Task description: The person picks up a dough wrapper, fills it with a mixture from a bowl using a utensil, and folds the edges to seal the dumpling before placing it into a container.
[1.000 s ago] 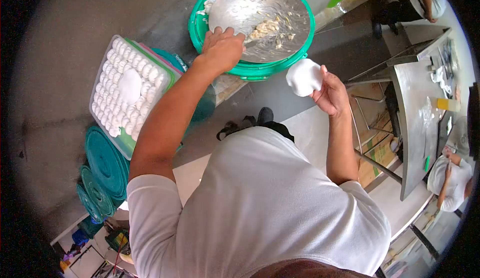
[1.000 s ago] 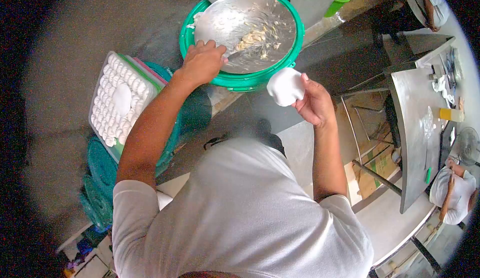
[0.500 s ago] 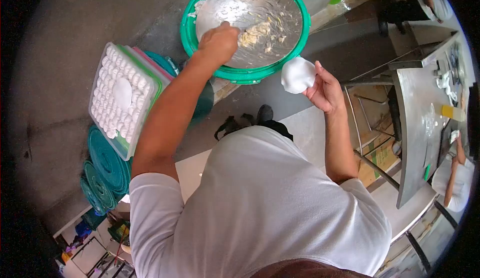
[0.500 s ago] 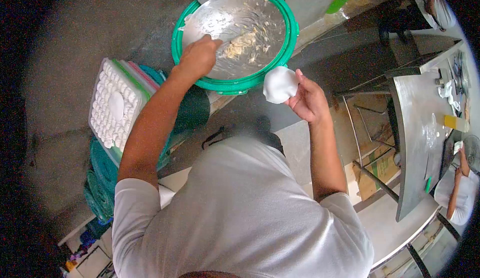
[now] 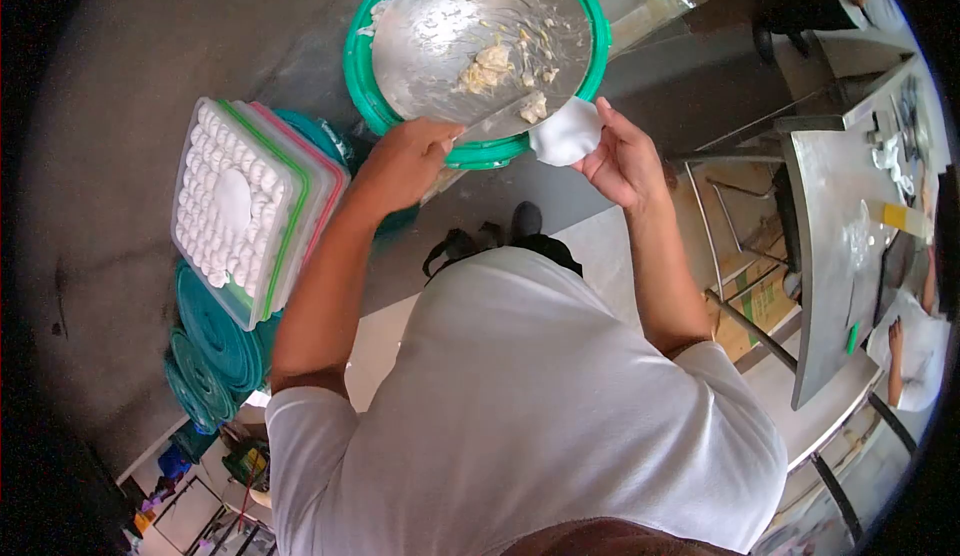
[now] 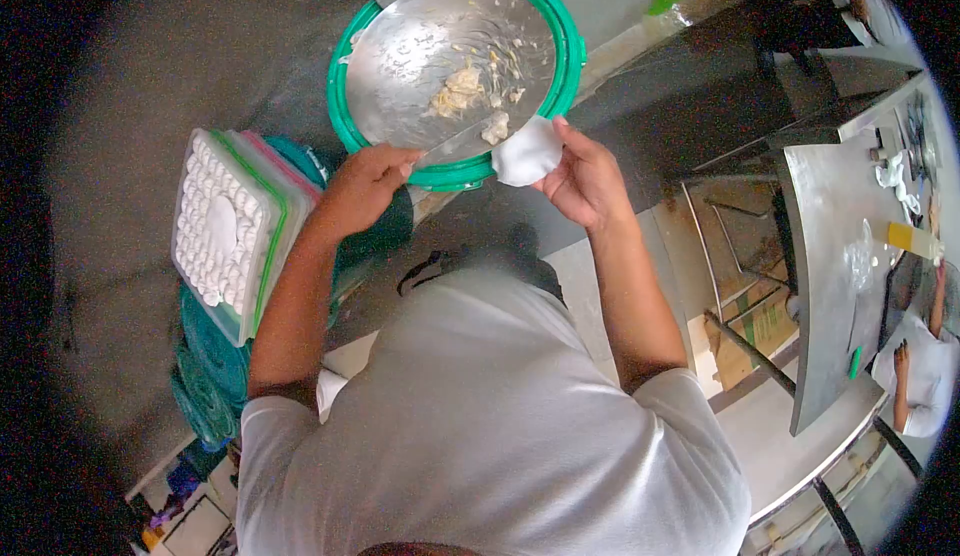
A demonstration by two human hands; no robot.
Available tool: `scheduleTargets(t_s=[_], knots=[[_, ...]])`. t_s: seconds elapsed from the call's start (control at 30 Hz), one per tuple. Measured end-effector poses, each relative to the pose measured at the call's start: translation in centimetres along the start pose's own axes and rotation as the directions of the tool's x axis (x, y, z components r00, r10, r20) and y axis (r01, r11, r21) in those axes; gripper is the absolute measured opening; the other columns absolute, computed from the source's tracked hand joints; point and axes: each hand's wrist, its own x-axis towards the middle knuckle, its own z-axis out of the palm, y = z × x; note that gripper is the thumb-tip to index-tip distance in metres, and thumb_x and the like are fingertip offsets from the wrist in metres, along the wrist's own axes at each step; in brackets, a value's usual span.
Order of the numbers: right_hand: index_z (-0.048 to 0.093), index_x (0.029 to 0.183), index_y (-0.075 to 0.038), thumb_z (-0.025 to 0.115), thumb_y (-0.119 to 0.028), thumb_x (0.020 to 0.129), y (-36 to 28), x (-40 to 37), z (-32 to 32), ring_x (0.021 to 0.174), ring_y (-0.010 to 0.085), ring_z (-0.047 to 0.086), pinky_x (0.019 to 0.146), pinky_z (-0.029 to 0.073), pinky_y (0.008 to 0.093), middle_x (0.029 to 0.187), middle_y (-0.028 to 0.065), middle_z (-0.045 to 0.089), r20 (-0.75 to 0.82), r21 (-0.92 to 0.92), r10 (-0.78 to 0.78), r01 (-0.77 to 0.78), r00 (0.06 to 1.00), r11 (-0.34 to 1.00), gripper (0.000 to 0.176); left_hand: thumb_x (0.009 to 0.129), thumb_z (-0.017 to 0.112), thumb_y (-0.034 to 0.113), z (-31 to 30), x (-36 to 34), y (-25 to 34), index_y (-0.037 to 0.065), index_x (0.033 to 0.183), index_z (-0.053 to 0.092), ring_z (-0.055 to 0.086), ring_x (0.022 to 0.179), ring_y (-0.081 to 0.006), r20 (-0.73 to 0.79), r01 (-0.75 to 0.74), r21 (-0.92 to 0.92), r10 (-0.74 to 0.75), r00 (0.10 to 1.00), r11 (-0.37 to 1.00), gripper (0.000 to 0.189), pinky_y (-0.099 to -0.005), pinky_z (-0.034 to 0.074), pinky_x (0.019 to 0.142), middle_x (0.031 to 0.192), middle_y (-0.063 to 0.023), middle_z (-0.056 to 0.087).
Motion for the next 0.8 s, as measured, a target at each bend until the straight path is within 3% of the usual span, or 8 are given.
scheduleTargets(t_s=[0.03, 0.17, 0.33, 0.47, 0.53, 0.6, 0.67, 0.8], knots=[[0.050, 0.127, 0.006, 0.047, -0.025, 0.104, 0.1, 0.1, 0.4, 0.116, 0.0343, 0.061, 0.102, 0.049, 0.0511, 0.126, 0.0222, 0.060, -0.009, 0.006, -0.015, 0.015, 1.000, 1.000, 0.039, 0.095, 0.052, 0.008, 0.4, -0.6, 0.3, 0.005, 0.121, 0.068, 0.060, 0.089, -0.0365, -0.029, -0.014, -0.137, 0.011, 1.000, 0.990, 0.031, -0.0397, 0.048, 0.082, 0.092, -0.0199, 0.059], [0.047, 0.128, 0.009, 0.046, -0.021, 0.104, 0.0, -0.6, 2.8, 0.117, 0.0367, 0.060, 0.103, 0.048, 0.0519, 0.129, 0.0248, 0.057, -0.101, -0.010, -0.034, 0.033, 0.994, 0.999, 0.039, 0.093, 0.054, 0.006, 1.2, -2.9, 5.4, 0.006, 0.121, 0.068, 0.060, 0.087, -0.0344, -0.084, -0.040, -0.099, 0.032, 0.996, 0.994, 0.031, -0.0384, 0.047, 0.082, 0.089, -0.0180, 0.059], [0.044, 0.129, 0.012, 0.043, -0.016, 0.104, 0.3, -0.1, 1.8, 0.118, 0.0391, 0.058, 0.104, 0.048, 0.0513, 0.130, 0.0265, 0.055, -0.166, -0.101, -0.065, 0.048, 0.984, 0.994, 0.037, 0.091, 0.056, 0.003, -0.9, -1.4, 3.4, 0.006, 0.119, 0.069, 0.059, 0.088, -0.0349, -0.146, -0.078, 0.128, 0.096, 0.985, 0.989, 0.031, -0.0421, 0.048, 0.081, 0.090, -0.0186, 0.057], [0.045, 0.129, 0.012, 0.043, -0.015, 0.104, 0.3, 0.2, 1.7, 0.119, 0.0390, 0.058, 0.104, 0.048, 0.0513, 0.130, 0.0263, 0.055, -0.170, -0.039, -0.038, 0.032, 0.985, 0.999, 0.037, 0.093, 0.053, 0.004, -0.4, 1.3, 0.6, 0.006, 0.116, 0.070, 0.060, 0.089, -0.0372, -0.110, -0.083, 0.341, 0.127, 0.986, 0.937, 0.029, -0.0449, 0.048, 0.082, 0.090, -0.0203, 0.058], [0.044, 0.130, 0.012, 0.045, -0.015, 0.103, 0.1, -0.3, 2.0, 0.122, 0.0397, 0.056, 0.105, 0.046, 0.0557, 0.133, 0.0274, 0.053, -0.161, 0.025, -0.020, 0.024, 0.987, 0.999, 0.038, 0.092, 0.053, 0.005, 0.1, 0.2, 1.4, 0.006, 0.116, 0.070, 0.060, 0.088, -0.0365, -0.103, -0.095, 0.236, 0.122, 0.987, 0.967, 0.029, -0.0445, 0.048, 0.081, 0.091, -0.0198, 0.058], [0.045, 0.129, 0.011, 0.044, -0.016, 0.104, 0.1, -0.4, 2.2, 0.120, 0.0386, 0.058, 0.104, 0.047, 0.0540, 0.131, 0.0263, 0.055, -0.149, 0.034, -0.026, 0.031, 0.988, 0.999, 0.037, 0.092, 0.054, 0.005, 0.7, -1.6, 3.0, 0.006, 0.116, 0.070, 0.060, 0.087, -0.0358, -0.082, -0.107, 0.129, 0.119, 0.990, 0.986, 0.029, -0.0440, 0.048, 0.081, 0.091, -0.0193, 0.058], [0.046, 0.128, 0.011, 0.043, -0.016, 0.104, 0.2, -0.4, 2.2, 0.117, 0.0376, 0.060, 0.104, 0.048, 0.0523, 0.129, 0.0253, 0.056, -0.131, 0.037, -0.027, 0.032, 0.991, 0.999, 0.036, 0.091, 0.055, 0.005, 1.2, -3.2, 5.1, 0.008, 0.119, 0.070, 0.059, 0.086, -0.0336, -0.052, -0.023, -0.033, 0.021, 0.998, 0.999, 0.031, -0.0418, 0.048, 0.080, 0.092, -0.0179, 0.058], [0.047, 0.127, 0.009, 0.044, -0.018, 0.104, 0.2, -0.8, 1.3, 0.116, 0.0358, 0.061, 0.103, 0.048, 0.0518, 0.127, 0.0239, 0.058, -0.152, 0.006, -0.027, 0.028, 0.988, 1.000, 0.036, 0.091, 0.053, 0.002, 1.1, -3.6, 5.9, 0.010, 0.119, 0.070, 0.061, 0.083, -0.0344, -0.154, -0.102, 0.089, 0.115, 0.981, 0.991, 0.033, -0.0431, 0.049, 0.074, 0.092, -0.0151, 0.057]])
